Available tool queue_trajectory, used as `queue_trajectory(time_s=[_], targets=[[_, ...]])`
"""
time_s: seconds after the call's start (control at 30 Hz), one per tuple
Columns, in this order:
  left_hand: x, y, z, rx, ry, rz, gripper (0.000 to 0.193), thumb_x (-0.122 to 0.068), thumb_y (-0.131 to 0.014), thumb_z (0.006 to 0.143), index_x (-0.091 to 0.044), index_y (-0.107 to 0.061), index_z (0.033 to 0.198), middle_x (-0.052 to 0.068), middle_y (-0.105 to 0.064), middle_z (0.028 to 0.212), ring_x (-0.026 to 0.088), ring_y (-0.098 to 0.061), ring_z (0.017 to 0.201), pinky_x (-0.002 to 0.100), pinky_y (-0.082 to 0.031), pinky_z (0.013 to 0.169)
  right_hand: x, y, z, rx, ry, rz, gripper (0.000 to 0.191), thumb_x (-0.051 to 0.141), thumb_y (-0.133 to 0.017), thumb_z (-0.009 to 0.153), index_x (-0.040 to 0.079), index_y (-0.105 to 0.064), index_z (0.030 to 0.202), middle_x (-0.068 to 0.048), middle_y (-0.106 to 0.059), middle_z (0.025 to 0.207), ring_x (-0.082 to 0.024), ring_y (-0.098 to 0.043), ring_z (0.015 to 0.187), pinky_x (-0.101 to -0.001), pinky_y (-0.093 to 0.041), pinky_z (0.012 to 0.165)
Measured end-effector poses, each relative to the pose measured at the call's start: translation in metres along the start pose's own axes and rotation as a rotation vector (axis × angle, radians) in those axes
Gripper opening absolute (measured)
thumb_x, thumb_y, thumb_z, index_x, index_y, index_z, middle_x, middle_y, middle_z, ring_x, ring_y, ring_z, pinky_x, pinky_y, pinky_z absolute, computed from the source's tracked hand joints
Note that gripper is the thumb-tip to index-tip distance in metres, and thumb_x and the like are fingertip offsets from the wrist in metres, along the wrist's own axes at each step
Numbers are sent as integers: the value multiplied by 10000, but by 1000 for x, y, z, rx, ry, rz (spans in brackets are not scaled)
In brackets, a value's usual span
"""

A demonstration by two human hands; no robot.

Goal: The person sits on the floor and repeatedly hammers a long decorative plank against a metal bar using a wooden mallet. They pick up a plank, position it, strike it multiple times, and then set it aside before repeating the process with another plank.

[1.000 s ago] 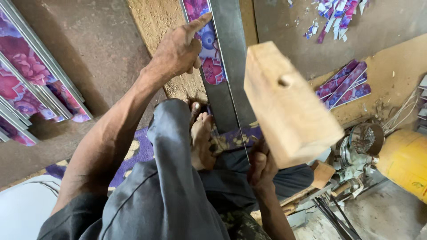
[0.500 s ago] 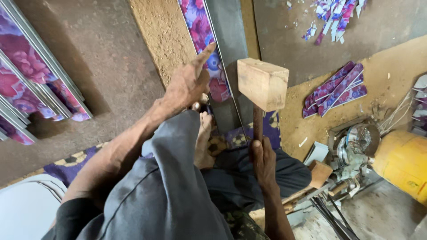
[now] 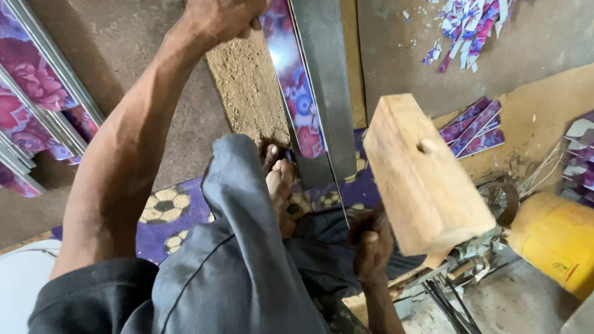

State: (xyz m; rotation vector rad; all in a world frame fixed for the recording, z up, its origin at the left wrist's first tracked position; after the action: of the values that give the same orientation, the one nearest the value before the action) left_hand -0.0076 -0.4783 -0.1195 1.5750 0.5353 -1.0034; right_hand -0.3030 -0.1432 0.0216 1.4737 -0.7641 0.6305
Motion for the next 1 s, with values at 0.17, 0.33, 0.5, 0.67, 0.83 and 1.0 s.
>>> queue_trajectory(time_s=[0.17,0.33,0.5,0.67,0.83,1.0], targets=[[-19,12,-22,1,184,-314,152,-44,-540,967,15,-657,1044,111,-681,683,130,-656,506,264,-521,379,-22,-23,3,133,-176,48,485,415,-374,1152,-30,-564,1112,-63,-531,774,-155,-466,644,-307,-392,587],[-29,3,-37,-2,148,-424,237,-68,-535,1008,118,-680,991,102,-687,707,151,-677,536,275,-548,425,-4,-18,10,63,27,12,482,426,-339,1140,-9,-542,1110,-33,-526,738,-126,-440,612,-282,-370,567],[-38,-2,-44,-40,24,-480,621,-26,-501,949,-50,-393,1560,107,-681,717,161,-663,528,281,-554,422,-23,-24,9,146,-253,31,525,513,-387,1075,32,-587,1012,-26,-495,664,-111,-430,544,-286,-355,504],[-31,-11,-47,11,108,-443,700,-35,-502,952,-156,-322,1618,104,-691,714,160,-671,525,285,-579,435,-25,-26,15,145,-159,44,539,543,-398,1083,32,-564,1032,-21,-492,719,-113,-432,592,-284,-352,520],[-24,-14,-42,4,90,-417,691,-65,-527,993,-191,-315,1638,106,-711,745,151,-686,559,287,-592,477,-29,-22,28,121,-207,133,547,554,-388,1074,41,-547,974,-10,-495,657,-112,-451,528,-293,-353,488],[-27,-12,-43,4,56,-448,710,-22,-466,981,-188,-291,1649,102,-714,842,159,-691,585,306,-614,467,-29,-34,41,228,-376,24,557,572,-390,1022,53,-584,970,-6,-503,648,-107,-457,519,-284,-373,475]])
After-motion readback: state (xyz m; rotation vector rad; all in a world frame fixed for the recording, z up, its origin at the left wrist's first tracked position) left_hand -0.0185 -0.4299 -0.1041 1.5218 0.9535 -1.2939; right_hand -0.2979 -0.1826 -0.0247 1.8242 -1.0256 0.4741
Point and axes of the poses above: each hand's wrist, its own z-axis towards the middle knuckle, its own y-axis out of the back of the hand, x = y × z, the point moved 8 cm from there along z, towards the middle knuckle
